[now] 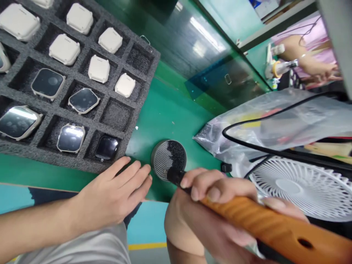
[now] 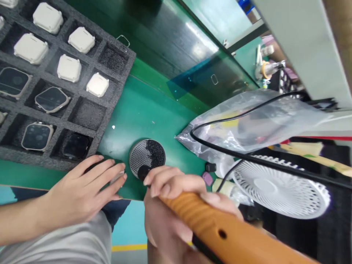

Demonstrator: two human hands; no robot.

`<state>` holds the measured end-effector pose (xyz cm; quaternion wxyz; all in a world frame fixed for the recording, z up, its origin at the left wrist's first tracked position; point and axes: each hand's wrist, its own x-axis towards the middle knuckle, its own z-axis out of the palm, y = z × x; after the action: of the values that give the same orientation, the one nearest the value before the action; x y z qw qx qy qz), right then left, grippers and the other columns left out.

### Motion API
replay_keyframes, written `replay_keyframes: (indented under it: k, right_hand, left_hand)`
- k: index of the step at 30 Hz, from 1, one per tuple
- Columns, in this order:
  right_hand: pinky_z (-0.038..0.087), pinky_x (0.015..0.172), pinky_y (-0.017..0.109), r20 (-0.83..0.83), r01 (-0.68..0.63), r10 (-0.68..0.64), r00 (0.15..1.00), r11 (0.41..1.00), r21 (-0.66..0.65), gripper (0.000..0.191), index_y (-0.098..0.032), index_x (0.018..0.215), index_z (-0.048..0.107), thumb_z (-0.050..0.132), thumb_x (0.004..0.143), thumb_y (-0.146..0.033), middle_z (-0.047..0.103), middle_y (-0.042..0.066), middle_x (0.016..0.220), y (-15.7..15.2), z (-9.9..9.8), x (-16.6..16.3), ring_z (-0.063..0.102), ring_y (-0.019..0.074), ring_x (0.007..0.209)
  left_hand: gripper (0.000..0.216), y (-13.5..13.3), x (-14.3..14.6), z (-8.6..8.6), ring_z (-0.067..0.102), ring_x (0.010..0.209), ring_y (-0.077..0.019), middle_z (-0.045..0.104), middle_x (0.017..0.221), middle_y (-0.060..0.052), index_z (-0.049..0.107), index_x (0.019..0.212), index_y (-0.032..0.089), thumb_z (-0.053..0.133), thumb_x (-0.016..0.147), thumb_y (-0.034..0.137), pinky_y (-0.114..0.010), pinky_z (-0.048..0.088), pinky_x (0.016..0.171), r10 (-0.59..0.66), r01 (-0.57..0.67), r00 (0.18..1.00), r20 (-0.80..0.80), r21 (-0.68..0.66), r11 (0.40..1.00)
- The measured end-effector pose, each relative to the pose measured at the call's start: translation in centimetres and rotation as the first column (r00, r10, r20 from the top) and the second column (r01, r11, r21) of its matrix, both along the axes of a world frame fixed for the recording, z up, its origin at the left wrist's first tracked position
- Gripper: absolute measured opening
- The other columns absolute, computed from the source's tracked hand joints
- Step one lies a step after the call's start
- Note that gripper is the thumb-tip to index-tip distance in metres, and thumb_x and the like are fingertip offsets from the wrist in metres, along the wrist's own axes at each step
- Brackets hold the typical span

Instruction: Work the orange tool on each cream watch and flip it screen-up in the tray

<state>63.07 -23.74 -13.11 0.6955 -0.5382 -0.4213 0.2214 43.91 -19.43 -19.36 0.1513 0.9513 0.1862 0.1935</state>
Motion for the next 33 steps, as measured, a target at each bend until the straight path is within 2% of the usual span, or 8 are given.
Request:
replay_keyframes:
  k: [2,6,9,12,14,19,27,33]
  right_hand:
    - [0.054,0.058,0.039,-0.006,0.039,-0.039,0.999,0.999,0.011,0.048,-0.031,0.122,0.065,0.05,0.098,-0.069,0.06,-0.003,0.084,0.6,-0.2,0.4,0.058,0.0155,0.065]
    - [0.053,0.058,0.038,-0.102,0.052,-0.049,0.994,0.998,0.028,0.041,-0.031,0.117,0.07,0.06,0.095,-0.065,0.063,-0.003,0.082,1.6,-0.8,0.8,0.057,0.0159,0.063]
    - [0.054,0.057,0.038,-0.114,0.046,-0.043,0.993,0.999,0.022,0.042,-0.032,0.117,0.071,0.065,0.092,-0.064,0.063,-0.003,0.08,1.8,-1.0,0.9,0.058,0.0166,0.061]
    - [0.054,0.055,0.037,-0.072,0.054,-0.053,0.996,0.998,0.017,0.045,-0.03,0.115,0.069,0.061,0.093,-0.068,0.063,-0.004,0.079,1.8,-1.2,0.9,0.057,0.0152,0.059]
    - [0.054,0.055,0.037,-0.039,0.054,-0.054,0.998,0.998,0.01,0.047,-0.03,0.116,0.068,0.057,0.095,-0.07,0.063,-0.005,0.08,1.8,-1.2,1.0,0.056,0.0145,0.06]
    - [0.054,0.059,0.039,-0.052,0.041,-0.042,0.998,0.999,-0.012,0.046,-0.031,0.12,0.067,0.05,0.099,-0.068,0.063,-0.005,0.083,1.4,-1.0,0.9,0.059,0.0148,0.064]
    - [0.054,0.06,0.04,-0.057,0.036,-0.037,0.998,0.999,-0.012,0.049,-0.031,0.122,0.066,0.05,0.098,-0.07,0.062,-0.004,0.086,1.3,-1.2,0.8,0.06,0.0153,0.066]
    - [0.054,0.057,0.038,0.04,0.039,-0.039,0.998,0.999,-0.013,0.042,-0.029,0.129,0.066,0.049,0.103,-0.058,0.063,-0.003,0.086,0.1,0.2,1.1,0.058,0.0146,0.066]
  left_hand:
    - [0.042,0.0,-0.1,-0.1,0.056,0.138,-0.034,0.06,0.158,-0.014,0.067,0.141,0.011,0.056,0.104,0.028,-0.055,0.044,0.118,-0.053,0.053,0.999,0.007,-0.008,0.999]
    - [0.035,-0.2,0.0,-0.4,0.062,0.126,-0.0323,0.07,0.139,-0.014,0.071,0.134,0.01,0.061,0.103,0.025,-0.054,0.045,0.117,0.008,-0.008,1.0,0.015,0.009,1.0]
    - [0.033,-0.3,0.1,-0.5,0.062,0.127,-0.0326,0.069,0.14,-0.015,0.071,0.132,0.011,0.063,0.104,0.027,-0.054,0.043,0.118,0.027,-0.027,0.999,0.018,0.0,1.0]
    - [0.033,-0.1,0.0,-0.4,0.06,0.132,-0.0346,0.065,0.148,-0.017,0.071,0.129,0.01,0.053,0.106,0.025,-0.055,0.041,0.119,-0.025,0.026,0.999,0.04,-0.028,0.999]
    - [0.034,0.0,-0.1,-0.3,0.06,0.131,-0.035,0.067,0.146,-0.018,0.071,0.129,0.009,0.051,0.105,0.022,-0.056,0.04,0.119,-0.037,0.038,0.998,0.045,-0.031,0.999]
    - [0.032,0.0,-0.1,-0.4,0.064,0.121,-0.0332,0.071,0.137,-0.018,0.072,0.129,0.008,0.055,0.103,0.017,-0.054,0.042,0.115,0.002,-0.001,0.999,0.046,-0.017,1.0]
    - [0.037,0.0,-0.1,-0.2,0.065,0.12,-0.0343,0.069,0.142,-0.019,0.07,0.135,0.008,0.051,0.105,0.016,-0.053,0.045,0.107,-0.002,0.003,0.999,0.035,-0.019,1.0]
    - [0.034,-0.1,-0.2,-0.3,0.066,0.114,-0.0331,0.072,0.136,-0.017,0.073,0.133,0.008,0.057,0.106,0.02,-0.053,0.048,0.105,0.005,-0.004,0.998,0.064,-0.019,1.0]
